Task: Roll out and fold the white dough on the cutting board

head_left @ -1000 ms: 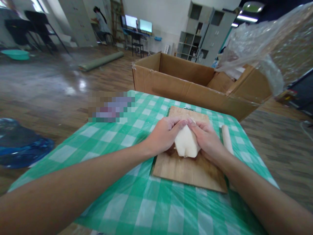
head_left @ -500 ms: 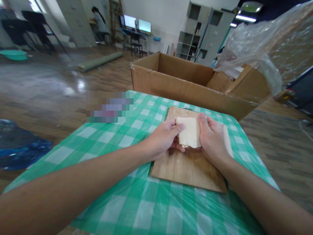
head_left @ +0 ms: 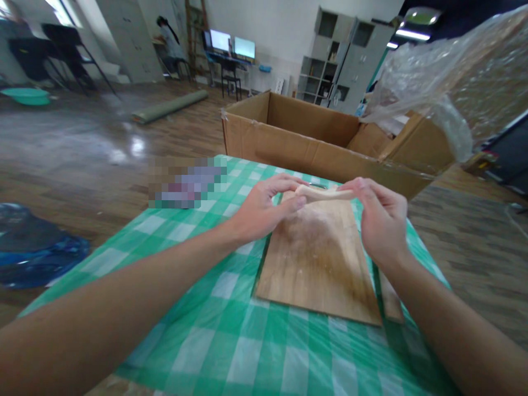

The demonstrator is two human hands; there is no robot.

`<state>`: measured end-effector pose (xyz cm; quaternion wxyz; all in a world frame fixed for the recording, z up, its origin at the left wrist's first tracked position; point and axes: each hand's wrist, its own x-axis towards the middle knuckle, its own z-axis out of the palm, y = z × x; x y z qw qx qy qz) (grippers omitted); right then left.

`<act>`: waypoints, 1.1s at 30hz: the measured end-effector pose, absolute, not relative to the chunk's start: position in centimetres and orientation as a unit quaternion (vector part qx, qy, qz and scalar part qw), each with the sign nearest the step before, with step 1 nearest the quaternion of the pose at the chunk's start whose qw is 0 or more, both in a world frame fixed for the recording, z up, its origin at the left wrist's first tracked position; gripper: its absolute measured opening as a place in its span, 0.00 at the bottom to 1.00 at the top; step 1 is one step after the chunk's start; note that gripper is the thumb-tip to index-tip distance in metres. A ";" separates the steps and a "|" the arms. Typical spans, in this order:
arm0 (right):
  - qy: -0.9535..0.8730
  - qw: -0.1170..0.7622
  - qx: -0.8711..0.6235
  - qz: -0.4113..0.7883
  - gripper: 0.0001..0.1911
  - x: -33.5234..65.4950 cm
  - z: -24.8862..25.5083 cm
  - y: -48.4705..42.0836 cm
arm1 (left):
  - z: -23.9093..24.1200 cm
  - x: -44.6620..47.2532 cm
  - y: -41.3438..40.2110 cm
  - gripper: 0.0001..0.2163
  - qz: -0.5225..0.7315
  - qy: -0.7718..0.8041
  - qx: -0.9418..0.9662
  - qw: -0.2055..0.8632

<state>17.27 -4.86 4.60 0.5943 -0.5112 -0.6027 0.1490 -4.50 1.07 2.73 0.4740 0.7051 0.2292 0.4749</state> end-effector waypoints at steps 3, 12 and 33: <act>-0.627 0.604 -0.465 0.162 0.27 18.3 5.8 -4.9 | 2.9 -5.5 1.8 0.19 0.466 0.164 0.740 0.457; -0.780 0.249 -0.552 0.161 0.16 19.2 5.2 -4.4 | 0.8 -4.7 1.4 0.19 0.261 0.169 0.916 0.252; -0.598 0.051 -0.792 0.115 0.23 28.3 0.4 -12.3 | 0.3 -4.7 1.0 0.35 0.175 0.176 0.955 0.165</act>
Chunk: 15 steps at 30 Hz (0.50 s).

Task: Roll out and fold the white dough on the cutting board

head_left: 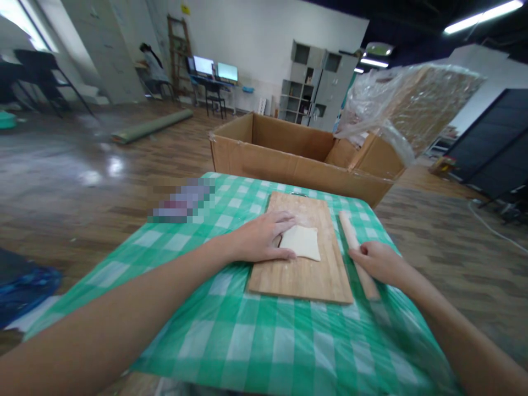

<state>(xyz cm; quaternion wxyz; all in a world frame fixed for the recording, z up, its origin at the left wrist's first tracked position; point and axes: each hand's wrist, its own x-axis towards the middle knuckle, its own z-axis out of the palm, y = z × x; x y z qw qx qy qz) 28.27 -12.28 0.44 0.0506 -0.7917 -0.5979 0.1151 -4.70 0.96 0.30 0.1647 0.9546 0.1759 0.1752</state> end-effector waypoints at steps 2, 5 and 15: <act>-0.593 0.084 -0.794 0.108 0.20 28.6 0.4 -12.5 | 0.5 -4.9 1.3 0.29 0.233 0.195 0.938 0.168; -0.623 0.150 -0.763 0.090 0.18 28.0 1.6 -13.1 | 1.2 -5.2 1.6 0.20 0.370 0.240 0.888 0.132; -0.801 0.066 -0.595 0.022 0.13 20.2 3.3 -10.7 | 1.3 -4.7 0.4 0.19 0.236 0.256 0.936 -0.051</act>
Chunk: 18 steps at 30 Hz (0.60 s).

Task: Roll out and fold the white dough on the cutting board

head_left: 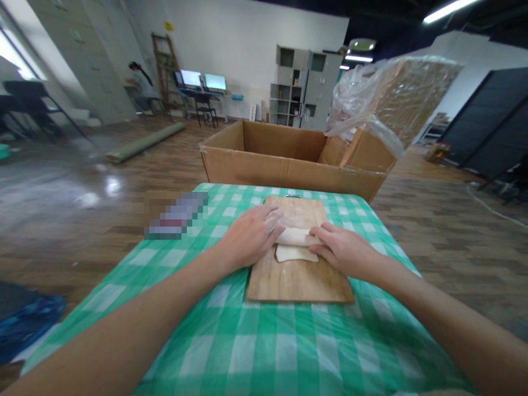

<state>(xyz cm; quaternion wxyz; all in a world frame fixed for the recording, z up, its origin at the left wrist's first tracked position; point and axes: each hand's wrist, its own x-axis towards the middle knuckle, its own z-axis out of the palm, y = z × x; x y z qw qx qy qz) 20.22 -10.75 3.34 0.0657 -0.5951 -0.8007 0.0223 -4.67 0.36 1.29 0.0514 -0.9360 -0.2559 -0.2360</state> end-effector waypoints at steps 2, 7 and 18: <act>-0.811 0.077 -0.579 0.018 0.15 20.1 2.9 -10.2 | 0.5 -4.5 0.4 0.20 -0.193 -0.261 -0.944 0.063; -0.821 0.104 -0.556 -0.080 0.25 20.7 1.0 -9.3 | -0.5 -3.9 0.6 0.24 -0.154 -0.280 -0.944 0.082; -0.857 0.056 -0.506 -0.078 0.30 22.7 -0.5 -2.5 | -0.7 -2.3 4.2 0.24 -0.057 -0.304 -0.944 0.118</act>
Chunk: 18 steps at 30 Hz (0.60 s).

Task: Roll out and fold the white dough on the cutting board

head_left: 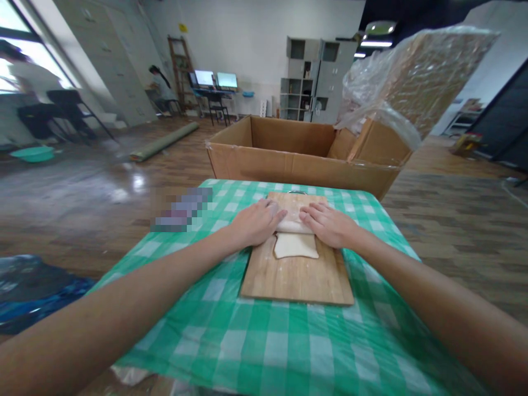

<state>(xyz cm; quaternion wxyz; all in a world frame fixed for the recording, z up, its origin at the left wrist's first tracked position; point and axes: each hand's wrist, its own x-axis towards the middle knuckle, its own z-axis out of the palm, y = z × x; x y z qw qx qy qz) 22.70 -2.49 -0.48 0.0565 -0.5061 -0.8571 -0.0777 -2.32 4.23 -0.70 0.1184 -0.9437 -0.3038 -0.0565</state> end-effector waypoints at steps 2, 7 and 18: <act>-0.861 0.056 -0.501 -0.071 0.27 23.1 -0.7 -1.5 | -0.7 -2.2 5.1 0.23 -0.043 -0.293 -0.948 0.113; -0.862 0.046 -0.499 -0.071 0.25 23.3 -0.9 -0.1 | -0.2 -1.9 6.1 0.21 -0.015 -0.300 -0.950 0.087; -0.827 0.061 -0.543 -0.129 0.34 21.3 -0.3 -6.6 | -0.1 -2.9 0.2 0.29 -0.097 -0.348 -0.925 0.119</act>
